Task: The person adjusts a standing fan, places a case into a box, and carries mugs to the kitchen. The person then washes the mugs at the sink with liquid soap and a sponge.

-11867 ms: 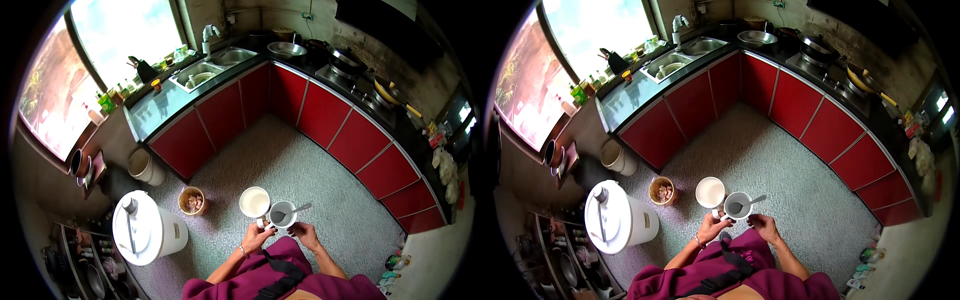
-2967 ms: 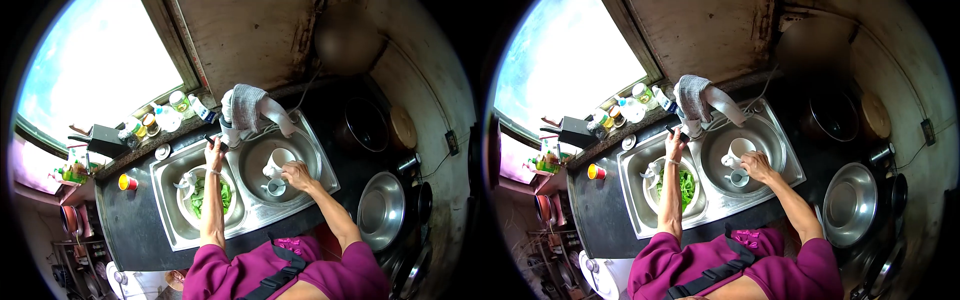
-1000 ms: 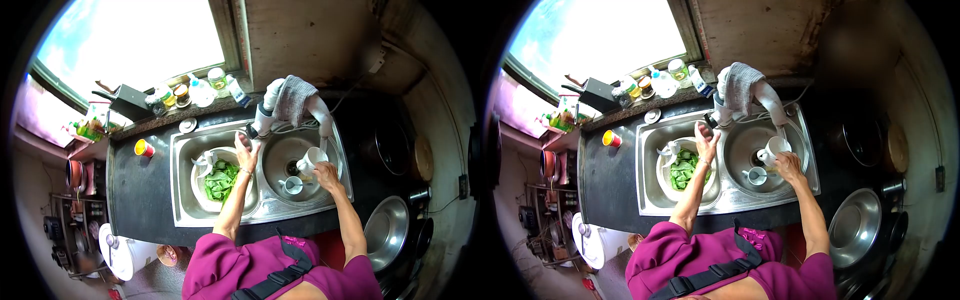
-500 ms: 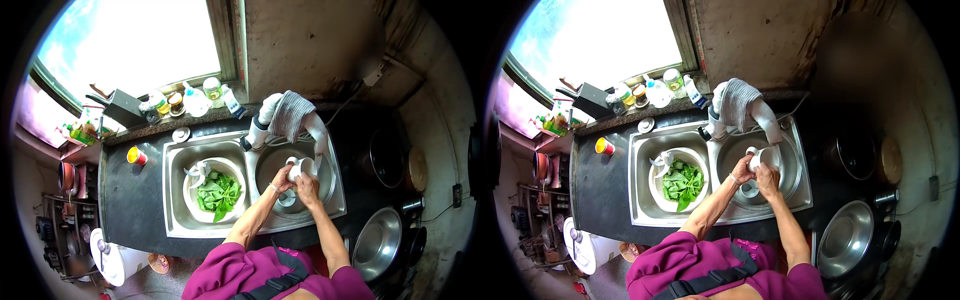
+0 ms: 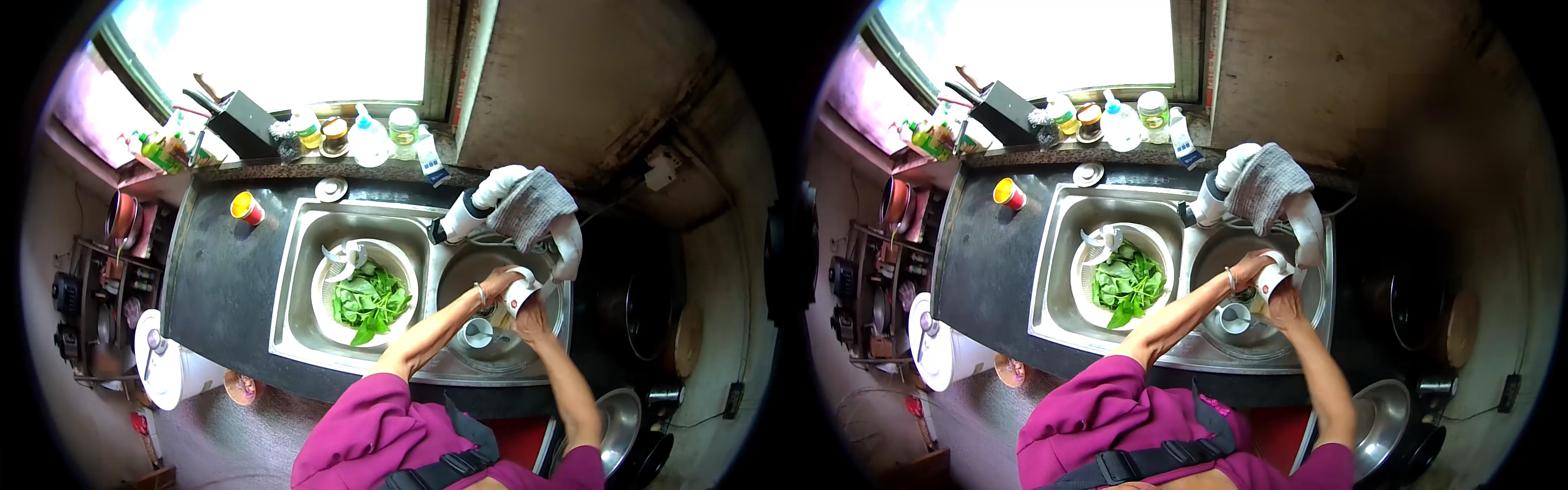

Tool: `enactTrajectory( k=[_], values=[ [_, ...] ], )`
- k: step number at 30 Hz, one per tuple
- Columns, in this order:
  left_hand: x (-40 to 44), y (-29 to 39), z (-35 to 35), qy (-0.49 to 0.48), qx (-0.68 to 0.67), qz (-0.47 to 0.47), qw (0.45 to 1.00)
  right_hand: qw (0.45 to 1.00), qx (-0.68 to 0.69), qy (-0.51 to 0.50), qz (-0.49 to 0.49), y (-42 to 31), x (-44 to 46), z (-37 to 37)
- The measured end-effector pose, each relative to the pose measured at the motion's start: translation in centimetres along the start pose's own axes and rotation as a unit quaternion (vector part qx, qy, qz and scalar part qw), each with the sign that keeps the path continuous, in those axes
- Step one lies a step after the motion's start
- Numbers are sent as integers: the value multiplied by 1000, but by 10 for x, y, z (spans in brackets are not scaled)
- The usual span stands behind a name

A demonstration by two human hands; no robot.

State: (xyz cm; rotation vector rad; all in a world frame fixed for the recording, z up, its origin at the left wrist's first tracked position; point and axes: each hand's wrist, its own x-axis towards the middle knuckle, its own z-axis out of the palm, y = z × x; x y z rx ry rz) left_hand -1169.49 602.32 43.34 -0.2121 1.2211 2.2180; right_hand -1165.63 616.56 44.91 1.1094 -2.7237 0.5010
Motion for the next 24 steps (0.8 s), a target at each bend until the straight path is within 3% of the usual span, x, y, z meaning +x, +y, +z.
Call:
enactTrajectory(
  k=[1,2,3,5,6,8,9,11,12,13,14,16,17,18,20,21,24],
  values=[
    [15,-15,-3,18,-24,88,996,986,90,71,121,-12,-3,11],
    [14,-20,-3,49,1,104,993,928,266,64,252,-19,-1,19],
    [15,-24,-2,78,28,120,989,815,447,70,362,-23,2,25],
    [9,-30,-4,104,58,144,982,572,685,202,404,-25,7,22],
    [9,-34,-5,133,79,160,975,570,684,207,407,-14,4,26],
    [14,-43,-7,175,72,217,958,437,810,161,356,18,-3,30],
    [15,-47,-5,188,43,256,947,377,816,197,390,11,9,11],
    [14,-50,0,227,20,266,937,612,580,247,478,-26,27,-7],
    [20,-55,-3,244,35,250,936,700,480,279,448,-25,25,17],
    [26,-61,-6,261,49,230,936,868,262,192,376,-19,11,35],
    [8,-41,2,244,55,212,945,878,285,196,330,-37,12,21],
    [24,-46,-14,160,-38,107,981,924,183,139,306,-56,9,7],
    [17,-35,-15,86,-105,41,990,943,162,25,290,-51,3,-1],
    [32,-44,-36,19,-98,39,994,988,93,31,120,-31,-8,2],
    [-2,-3,-22,-16,3,12,1000,980,-69,39,-183,-2,-7,-15],
    [-9,7,-20,-20,36,-30,999,973,-50,-11,-223,5,-3,-30],
    [-9,20,-21,-42,-25,-92,995,980,-76,-10,-184,11,-8,-19]
  ],
)
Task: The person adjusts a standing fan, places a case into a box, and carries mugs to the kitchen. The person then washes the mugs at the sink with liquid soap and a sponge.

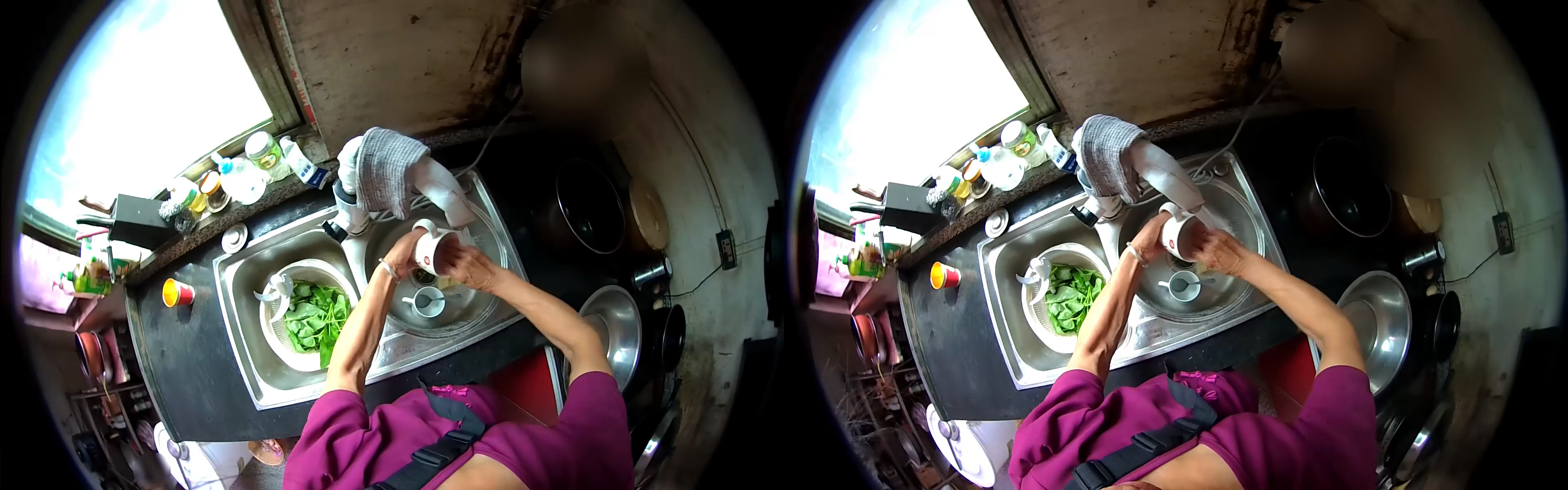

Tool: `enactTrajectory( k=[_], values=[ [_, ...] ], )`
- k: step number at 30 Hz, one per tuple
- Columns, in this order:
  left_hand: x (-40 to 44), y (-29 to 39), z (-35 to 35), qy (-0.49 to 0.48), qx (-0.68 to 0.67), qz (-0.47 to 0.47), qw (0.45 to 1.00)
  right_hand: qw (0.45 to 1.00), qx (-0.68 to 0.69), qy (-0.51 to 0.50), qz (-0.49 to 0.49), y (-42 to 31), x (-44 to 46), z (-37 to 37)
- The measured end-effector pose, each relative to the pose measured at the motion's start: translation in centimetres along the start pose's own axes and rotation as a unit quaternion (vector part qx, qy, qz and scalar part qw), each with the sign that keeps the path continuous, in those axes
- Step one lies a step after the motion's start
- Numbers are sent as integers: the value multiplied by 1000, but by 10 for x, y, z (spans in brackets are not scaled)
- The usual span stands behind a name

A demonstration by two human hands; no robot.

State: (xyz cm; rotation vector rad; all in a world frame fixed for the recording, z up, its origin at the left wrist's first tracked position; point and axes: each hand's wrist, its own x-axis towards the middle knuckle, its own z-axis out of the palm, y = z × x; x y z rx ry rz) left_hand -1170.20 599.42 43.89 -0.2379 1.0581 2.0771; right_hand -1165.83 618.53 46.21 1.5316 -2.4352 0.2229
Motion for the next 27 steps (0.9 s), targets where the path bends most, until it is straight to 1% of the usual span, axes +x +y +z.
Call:
enactTrajectory(
  k=[1,2,3,4,5,6,7,8,9,11,12,13,15,16,17,19,20,21,22,23,24,25,27],
  values=[
    [-2,1,-1,-65,-57,-1,996,1000,-3,1,3,-7,-3,7],
    [-9,1,5,-69,-90,-6,994,993,43,72,85,-16,-3,15],
    [-13,-1,8,-71,-122,-11,990,972,89,142,165,-25,4,14],
    [-7,-7,2,-80,-125,-7,989,957,145,113,226,-33,8,11],
    [-3,-17,-1,-79,-125,-7,989,956,146,113,226,-39,13,10],
    [0,-26,-1,-64,-124,55,989,904,223,64,360,-43,17,11],
    [3,-34,0,-48,-122,116,985,825,294,12,483,-45,20,12],
    [2,-37,2,-47,-89,112,989,753,412,181,480,-42,26,17],
    [3,-40,8,-28,-92,110,989,682,471,233,508,-38,28,19],
    [5,-41,15,-19,-58,174,983,579,529,304,541,-37,32,23],
    [4,-42,14,-20,-34,187,982,467,610,323,553,-31,29,19],
    [7,-44,12,-25,-4,199,980,453,616,342,546,-23,26,22],
    [11,-46,10,-22,34,219,975,351,662,384,539,-17,29,14],
    [14,-49,10,-18,35,239,970,376,650,372,545,-16,24,24],
    [14,-49,13,-15,35,244,969,378,653,370,542,-23,26,23],
    [13,-45,19,36,-22,189,981,522,553,283,584,-40,37,16],
    [15,-42,21,52,-76,156,983,734,408,291,458,-51,45,13],
    [9,-34,22,35,-86,119,989,754,429,117,485,-58,36,1],
    [4,-26,25,24,-73,111,991,870,295,85,385,-56,29,0],
    [0,-19,28,13,-60,99,993,949,149,50,272,-53,22,-2],
    [0,-11,25,28,37,32,998,962,147,-23,227,-43,12,-7],
    [-2,-9,26,21,118,47,992,969,140,-94,179,-29,6,-12],
    [6,-9,24,22,121,58,991,975,114,-116,151,-20,10,-20]
  ],
)
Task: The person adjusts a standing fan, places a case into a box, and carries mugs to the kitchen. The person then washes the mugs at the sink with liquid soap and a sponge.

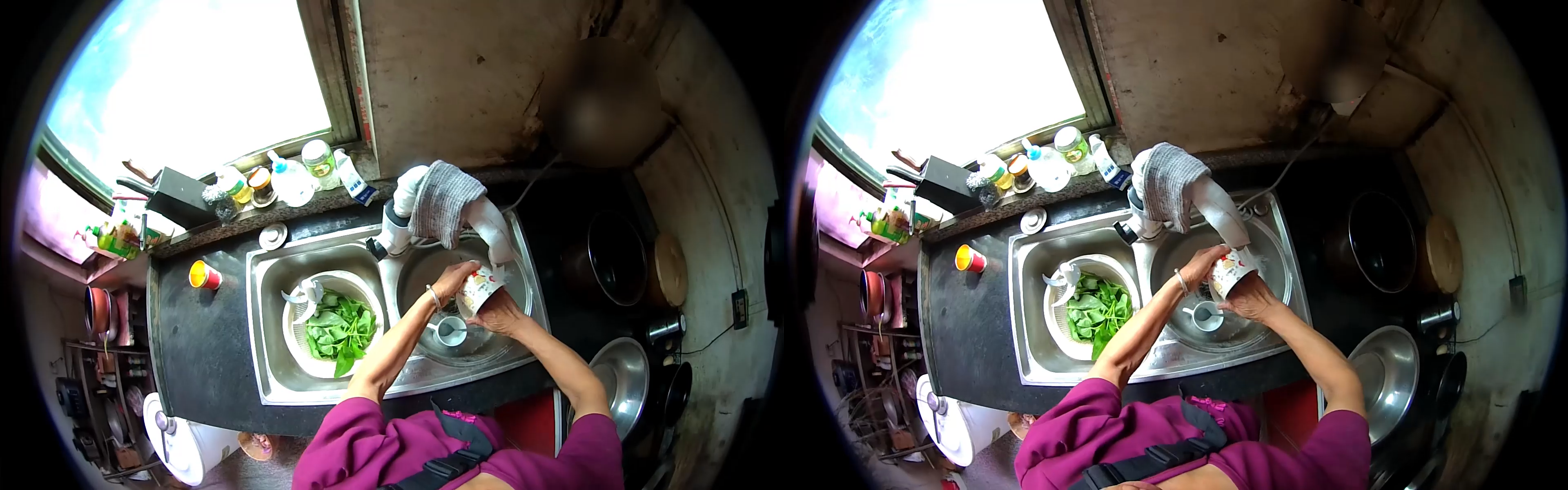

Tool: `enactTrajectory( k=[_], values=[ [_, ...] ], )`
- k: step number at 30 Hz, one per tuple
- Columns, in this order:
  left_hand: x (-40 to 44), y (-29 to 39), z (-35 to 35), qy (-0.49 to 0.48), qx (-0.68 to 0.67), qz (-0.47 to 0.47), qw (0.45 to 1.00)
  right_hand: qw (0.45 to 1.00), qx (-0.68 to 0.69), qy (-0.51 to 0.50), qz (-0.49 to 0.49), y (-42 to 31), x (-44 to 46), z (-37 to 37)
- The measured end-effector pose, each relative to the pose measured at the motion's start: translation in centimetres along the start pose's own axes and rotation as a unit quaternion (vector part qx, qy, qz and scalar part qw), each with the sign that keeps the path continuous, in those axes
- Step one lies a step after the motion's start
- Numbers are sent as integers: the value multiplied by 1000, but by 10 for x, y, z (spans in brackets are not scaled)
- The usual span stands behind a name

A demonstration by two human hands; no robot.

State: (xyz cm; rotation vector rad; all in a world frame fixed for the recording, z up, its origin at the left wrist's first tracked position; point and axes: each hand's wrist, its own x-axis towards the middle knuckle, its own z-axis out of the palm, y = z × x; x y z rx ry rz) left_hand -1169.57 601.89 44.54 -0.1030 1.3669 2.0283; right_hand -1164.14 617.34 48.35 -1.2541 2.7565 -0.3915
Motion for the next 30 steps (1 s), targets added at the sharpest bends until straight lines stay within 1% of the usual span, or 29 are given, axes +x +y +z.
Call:
enactTrajectory(
  k=[1,2,3,4,6,7,8,9,10,11,12,14,15,17,18,19,20,21,22,23,24,25,26,28,29,30],
  values=[
    [2,-2,-4,2,0,4,1000,997,21,67,11,-6,2,1],
    [-2,5,-4,-18,-61,-37,997,990,40,134,21,-14,4,4],
    [-5,10,-4,-37,-122,-79,989,971,135,171,96,-19,5,15],
    [-3,7,-5,-36,-123,-74,989,972,133,171,91,-20,5,23],
    [-1,-2,-8,-57,-164,-55,983,925,231,205,220,-29,13,26],
    [0,-8,-8,-49,-173,-48,983,886,319,172,290,-29,14,24],
    [-8,-6,-6,-59,-177,-55,981,799,448,295,271,-30,25,31],
    [-11,-11,-6,-57,-188,-44,979,718,542,309,309,-26,27,31],
    [-12,-17,-5,-56,-199,-33,978,624,627,316,342,-21,27,29],
    [-12,-20,-6,-41,-191,-32,980,563,679,329,336,-22,30,22],
    [-10,-23,-5,-17,-181,-4,983,528,713,311,341,-10,28,30],
    [-11,-24,-5,-37,-214,10,976,410,817,295,278,-4,31,22],
    [-9,-23,-5,-38,-214,13,976,413,816,294,277,-10,33,16],
    [-3,-22,-8,-51,-258,-35,964,600,720,237,257,-26,33,6],
    [0,-22,-11,-51,-258,-35,964,601,719,237,256,-26,31,8],
    [3,-21,-15,-61,-242,-46,967,807,522,204,186,-26,26,12],
    [4,-20,-18,-71,-227,-58,970,943,279,152,100,-26,22,15],
    [-15,-2,-11,-45,-160,-57,984,961,220,135,96,-26,18,7],
    [-14,-1,-12,-45,-161,-59,984,976,160,119,89,-26,14,0],
    [-14,-1,-13,-57,-171,-75,981,995,50,82,-9,-10,19,-8],
    [-13,-1,-13,-69,-180,-89,977,991,-62,43,-108,4,19,-12],
    [-1,-10,-20,-82,-210,-118,967,971,-183,15,-151,21,11,-1],
    [1,-7,-19,-81,-223,-141,961,972,-185,18,-144,22,13,-5],
    [3,-5,-16,-90,-240,-129,958,975,-190,5,-115,19,13,-10],
    [0,-1,-13,-55,-193,-109,974,976,-190,3,-109,16,13,-4],
    [-13,10,-4,-9,-161,-62,985,999,-46,19,-13,17,14,7]
  ],
)
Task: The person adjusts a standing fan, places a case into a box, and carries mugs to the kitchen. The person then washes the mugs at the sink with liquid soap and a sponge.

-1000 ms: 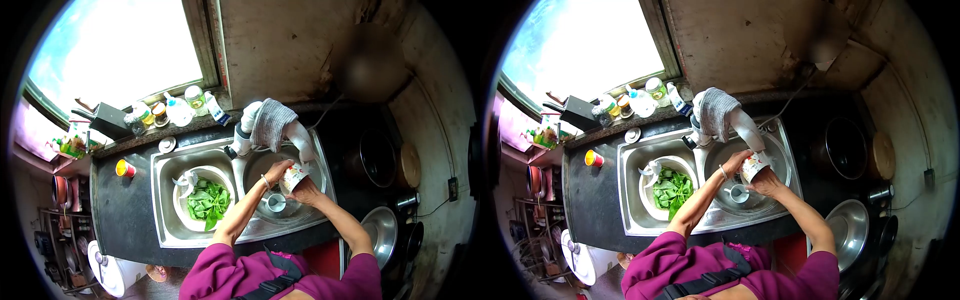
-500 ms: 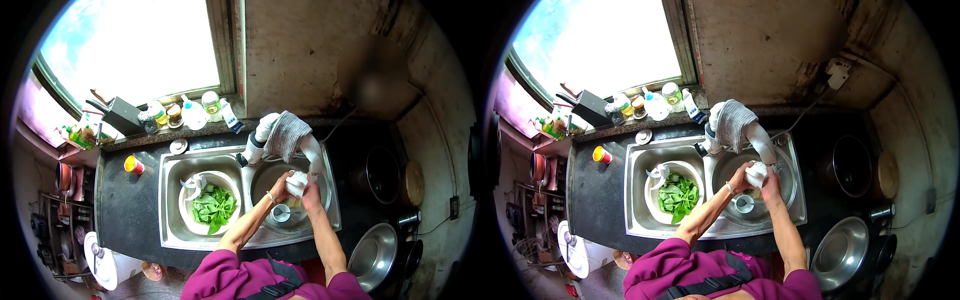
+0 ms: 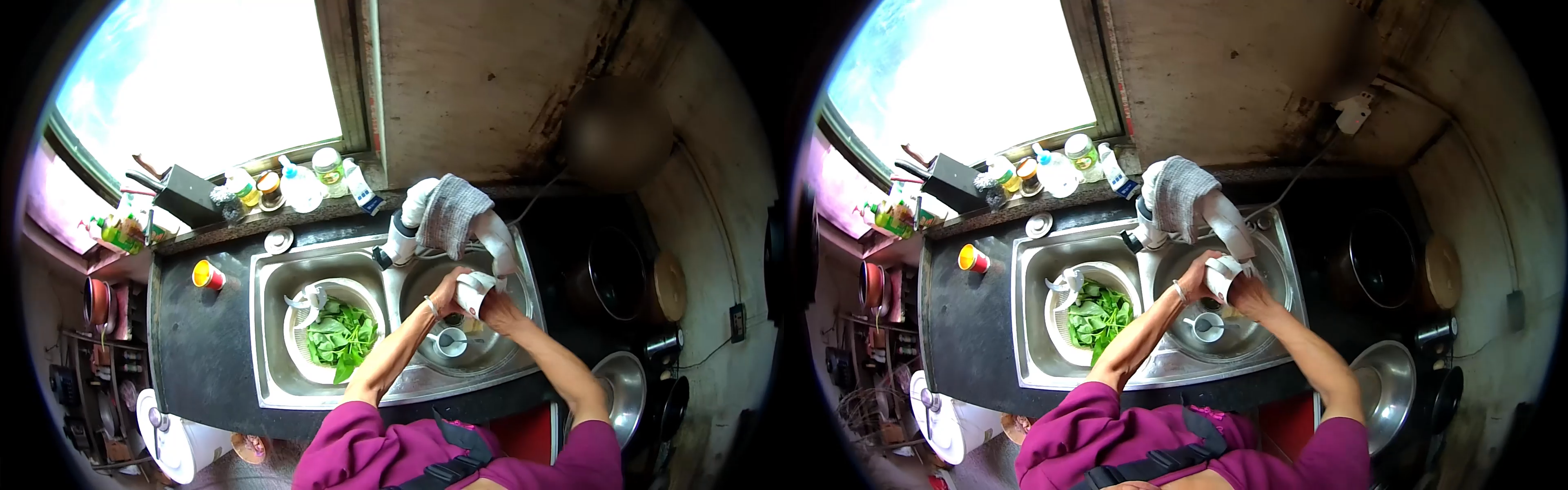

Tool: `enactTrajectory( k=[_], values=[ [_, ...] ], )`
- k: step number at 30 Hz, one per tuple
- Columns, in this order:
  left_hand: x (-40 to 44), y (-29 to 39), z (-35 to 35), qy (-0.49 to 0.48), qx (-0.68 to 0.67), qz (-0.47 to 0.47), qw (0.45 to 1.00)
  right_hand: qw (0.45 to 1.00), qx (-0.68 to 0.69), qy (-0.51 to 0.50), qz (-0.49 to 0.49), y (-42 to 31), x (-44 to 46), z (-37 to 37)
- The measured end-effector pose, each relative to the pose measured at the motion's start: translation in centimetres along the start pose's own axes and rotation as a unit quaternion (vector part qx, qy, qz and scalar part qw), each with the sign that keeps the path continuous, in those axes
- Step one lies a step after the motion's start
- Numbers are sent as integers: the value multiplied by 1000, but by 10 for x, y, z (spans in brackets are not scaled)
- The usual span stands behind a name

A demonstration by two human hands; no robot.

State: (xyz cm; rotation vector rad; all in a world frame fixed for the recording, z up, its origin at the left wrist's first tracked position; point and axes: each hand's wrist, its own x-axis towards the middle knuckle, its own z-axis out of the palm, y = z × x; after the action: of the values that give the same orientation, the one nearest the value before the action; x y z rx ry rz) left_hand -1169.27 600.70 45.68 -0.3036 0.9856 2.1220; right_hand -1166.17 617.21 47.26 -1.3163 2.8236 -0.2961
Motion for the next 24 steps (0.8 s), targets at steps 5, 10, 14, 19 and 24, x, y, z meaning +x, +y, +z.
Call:
enactTrajectory(
  k=[5,10,14,19,24],
  values=[
    [23,-14,-24,62,60,78,993,873,385,194,230,-27,10,50],
    [22,-21,-27,60,-38,223,972,386,845,293,227,-16,24,28],
    [-1,-3,-1,112,2,130,985,566,731,256,283,-36,27,18],
    [1,6,-14,37,50,29,998,972,180,128,82,-34,3,11],
    [-3,8,-7,74,104,-36,991,983,157,45,88,-25,-12,21]
  ],
)
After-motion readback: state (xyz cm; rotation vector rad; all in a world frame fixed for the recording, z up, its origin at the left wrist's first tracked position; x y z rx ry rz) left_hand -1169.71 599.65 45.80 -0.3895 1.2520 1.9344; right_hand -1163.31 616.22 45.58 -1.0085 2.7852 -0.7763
